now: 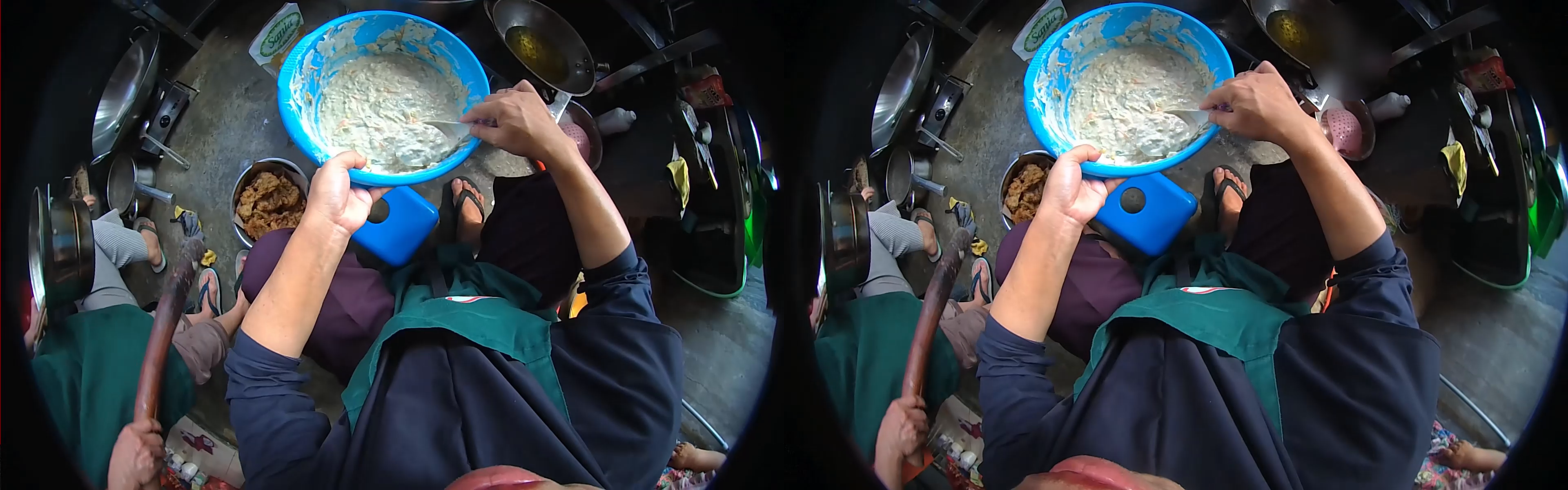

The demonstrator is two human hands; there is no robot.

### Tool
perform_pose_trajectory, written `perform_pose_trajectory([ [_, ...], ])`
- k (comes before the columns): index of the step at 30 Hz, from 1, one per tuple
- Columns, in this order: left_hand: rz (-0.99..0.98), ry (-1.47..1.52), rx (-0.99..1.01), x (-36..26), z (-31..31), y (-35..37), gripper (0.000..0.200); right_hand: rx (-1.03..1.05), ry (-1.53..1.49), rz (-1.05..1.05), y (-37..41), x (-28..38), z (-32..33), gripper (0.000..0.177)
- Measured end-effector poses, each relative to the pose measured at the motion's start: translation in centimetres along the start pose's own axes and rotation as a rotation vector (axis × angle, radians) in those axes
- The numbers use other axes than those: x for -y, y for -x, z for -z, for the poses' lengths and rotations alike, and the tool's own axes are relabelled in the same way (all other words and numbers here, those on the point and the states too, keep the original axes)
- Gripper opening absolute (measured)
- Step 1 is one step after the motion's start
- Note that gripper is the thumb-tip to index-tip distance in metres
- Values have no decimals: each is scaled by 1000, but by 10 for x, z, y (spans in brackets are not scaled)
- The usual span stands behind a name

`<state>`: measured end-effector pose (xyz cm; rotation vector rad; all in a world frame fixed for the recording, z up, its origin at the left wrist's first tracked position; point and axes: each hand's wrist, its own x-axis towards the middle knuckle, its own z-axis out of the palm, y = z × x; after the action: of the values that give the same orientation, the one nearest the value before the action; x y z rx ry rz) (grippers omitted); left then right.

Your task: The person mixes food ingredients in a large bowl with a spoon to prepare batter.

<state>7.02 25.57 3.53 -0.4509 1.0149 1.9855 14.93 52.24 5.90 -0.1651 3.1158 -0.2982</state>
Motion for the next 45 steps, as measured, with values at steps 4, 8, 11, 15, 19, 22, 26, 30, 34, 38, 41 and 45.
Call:
perform_pose_trajectory([
  [4, -32, -48, -19, 2, -2, 2, 49, 97, -52, -11, -4, 7, 0, 20],
  [8, 0, -52, -17, 0, 7, -5, 47, 229, -285, -117, -10, 10, 5, 24],
  [11, 5, -48, 0, -1, 5, -2, 47, 204, -389, -224, -12, 9, 5, 25],
  [15, 8, -64, -10, -3, 3, 3, 47, 74, -218, -214, -9, 5, 6, 23],
  [19, 10, -56, 2, -2, 6, 1, 48, -126, -44, -9, -7, -2, -4, 23],
  [22, 0, -58, 4, -2, 4, 1, 47, -29, -5, 15, -4, 5, -1, 21],
  [26, -4, -46, 11, 0, 5, 0, 47, 120, -108, -61, -3, 15, 2, 21],
  [30, -3, -40, 7, 0, 4, 2, 48, 109, -264, -210, -8, 9, 7, 26],
  [34, 4, -69, 31, -3, 5, 5, 51, 66, -218, -320, -10, 7, 8, 30],
  [38, 24, -48, 29, -5, 6, 5, 50, 28, -268, -374, -10, 3, 10, 31],
  [41, 32, -41, 60, -4, 8, 5, 50, 19, -250, -418, -8, 4, 17, 31],
  [45, 31, -19, 102, -5, 11, 2, 51, -32, -188, -378, -6, 1, 17, 31],
])
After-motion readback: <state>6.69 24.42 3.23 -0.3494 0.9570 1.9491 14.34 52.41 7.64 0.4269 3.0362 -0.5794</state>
